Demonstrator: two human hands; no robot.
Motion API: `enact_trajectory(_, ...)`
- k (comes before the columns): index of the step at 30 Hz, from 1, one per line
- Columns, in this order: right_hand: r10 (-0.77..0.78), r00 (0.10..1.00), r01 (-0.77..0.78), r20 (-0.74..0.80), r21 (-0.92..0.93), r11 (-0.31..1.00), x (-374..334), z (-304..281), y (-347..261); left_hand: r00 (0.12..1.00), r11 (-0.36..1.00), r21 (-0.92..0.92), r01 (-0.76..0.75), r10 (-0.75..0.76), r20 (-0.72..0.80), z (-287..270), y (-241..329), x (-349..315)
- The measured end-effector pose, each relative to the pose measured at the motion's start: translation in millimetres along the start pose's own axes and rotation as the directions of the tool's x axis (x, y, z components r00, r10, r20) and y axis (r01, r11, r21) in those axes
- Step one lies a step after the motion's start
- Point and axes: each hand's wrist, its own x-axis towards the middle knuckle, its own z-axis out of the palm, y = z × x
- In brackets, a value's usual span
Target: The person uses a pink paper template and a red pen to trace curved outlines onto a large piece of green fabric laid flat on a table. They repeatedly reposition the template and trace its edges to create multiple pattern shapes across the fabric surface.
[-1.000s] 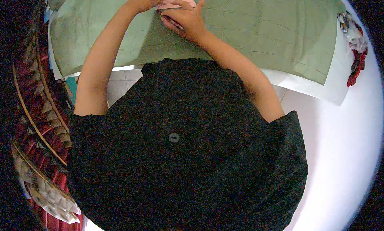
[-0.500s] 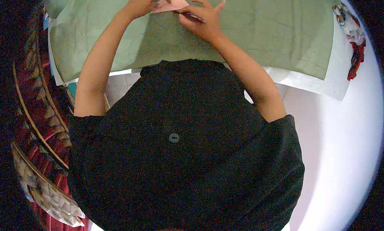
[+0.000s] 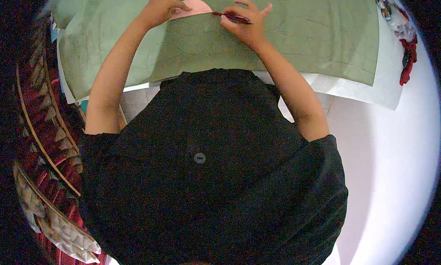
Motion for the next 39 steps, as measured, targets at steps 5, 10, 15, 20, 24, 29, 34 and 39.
enact_trajectory(5,0.038,0.999,-0.038,0.03,-0.016,0.999,0.8,-3.1,-8.2,0.971,0.993,0.1,-0.06,0.081,-0.223,24.0,-8.1,-8.0)
enact_trajectory(10,0.022,0.999,-0.021,0.049,-0.025,0.999,1.7,-2.1,-9.8,0.988,0.995,0.091,-0.034,0.047,-0.145,17.3,-4.5,-14.8)
enact_trajectory(15,0.119,0.99,-0.104,-0.074,0.173,0.979,13.4,9.8,-21.7,0.972,0.999,0.007,0.033,-0.03,-0.231,42.0,-10.0,-27.2)
enact_trajectory(20,0.129,0.988,-0.134,0.088,0.049,0.99,39.0,25.1,-30.2,0.967,0.98,0.023,0.197,-0.19,-0.169,40.7,7.8,-55.2)
enact_trajectory(24,0.202,0.962,-0.265,0.183,0.46,0.848,67.0,47.0,-46.6,0.95,0.984,-0.043,0.174,-0.179,-0.254,55.5,0.8,-68.8)
enact_trajectory(29,0.204,0.945,-0.299,0.256,0.426,0.854,89.2,58.1,-51.6,0.935,0.981,-0.046,0.191,-0.196,-0.295,56.0,5.1,-69.9)
enact_trajectory(34,0.153,0.952,-0.227,0.266,0.272,0.935,96.2,61.1,-61.5,0.936,0.977,-0.028,0.211,-0.21,-0.282,52.1,5.7,-71.9)
enact_trajectory(39,0.153,0.964,-0.229,0.219,0.383,0.895,93.9,78.0,-48.3,0.94,0.975,-0.014,0.223,-0.219,-0.261,48.0,7.1,-69.2)
